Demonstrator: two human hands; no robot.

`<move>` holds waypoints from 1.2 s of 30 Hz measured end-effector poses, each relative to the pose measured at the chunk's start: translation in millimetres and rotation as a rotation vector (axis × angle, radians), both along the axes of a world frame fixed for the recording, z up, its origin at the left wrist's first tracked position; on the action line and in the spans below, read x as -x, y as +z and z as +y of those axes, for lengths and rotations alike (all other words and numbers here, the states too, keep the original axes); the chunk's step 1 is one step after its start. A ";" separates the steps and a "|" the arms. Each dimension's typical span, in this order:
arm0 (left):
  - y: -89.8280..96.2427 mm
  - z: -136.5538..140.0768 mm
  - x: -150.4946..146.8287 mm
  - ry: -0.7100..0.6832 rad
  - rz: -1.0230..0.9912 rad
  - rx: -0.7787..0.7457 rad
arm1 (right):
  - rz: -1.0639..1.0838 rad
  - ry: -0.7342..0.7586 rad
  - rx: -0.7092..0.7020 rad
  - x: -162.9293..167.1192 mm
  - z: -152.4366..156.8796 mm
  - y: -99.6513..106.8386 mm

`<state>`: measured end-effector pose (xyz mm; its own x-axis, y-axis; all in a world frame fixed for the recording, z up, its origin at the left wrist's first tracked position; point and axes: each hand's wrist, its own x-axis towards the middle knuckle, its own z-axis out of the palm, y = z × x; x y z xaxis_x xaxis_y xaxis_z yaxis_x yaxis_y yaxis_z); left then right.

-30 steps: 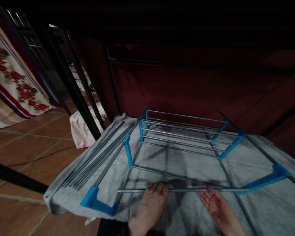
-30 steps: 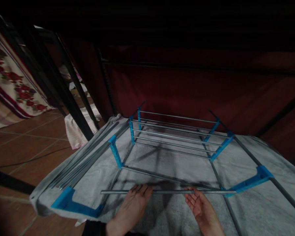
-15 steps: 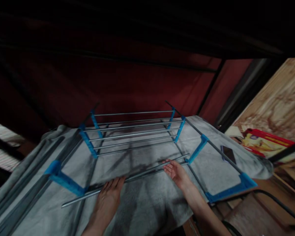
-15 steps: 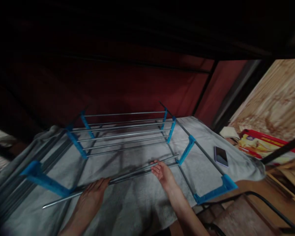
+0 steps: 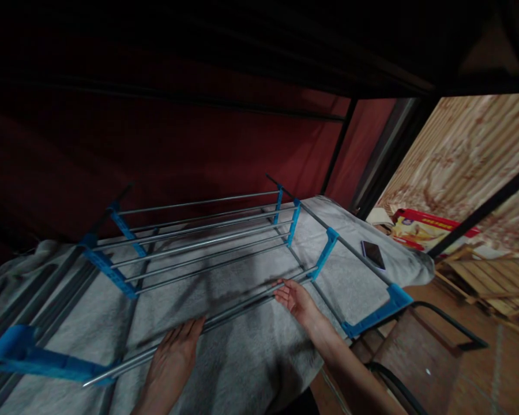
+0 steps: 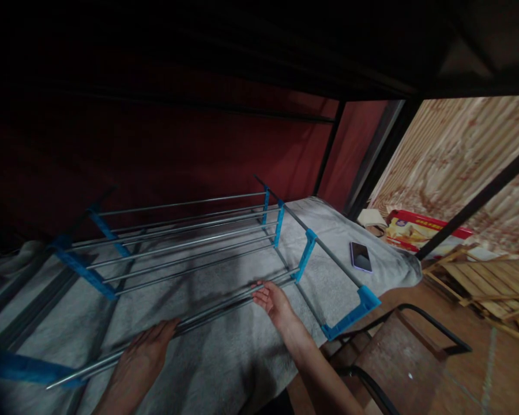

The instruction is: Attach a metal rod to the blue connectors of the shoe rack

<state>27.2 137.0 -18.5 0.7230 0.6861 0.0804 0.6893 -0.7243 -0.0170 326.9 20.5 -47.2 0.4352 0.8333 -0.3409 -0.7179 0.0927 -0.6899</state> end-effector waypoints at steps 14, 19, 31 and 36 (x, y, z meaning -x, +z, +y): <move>12.5 -4.2 -9.1 0.000 0.030 0.082 | -0.007 -0.024 0.033 -9.8 -2.9 -3.7; 8.6 -4.2 -8.7 -0.011 0.004 0.083 | -0.001 -0.057 0.055 -8.6 -4.5 -6.2; 7.7 -1.3 -9.7 -0.026 0.023 0.100 | -0.052 -0.070 0.029 -8.8 -9.9 -4.0; 5.2 0.6 -9.4 -0.038 -0.037 0.065 | -0.044 -0.061 0.020 -8.5 -11.1 -4.8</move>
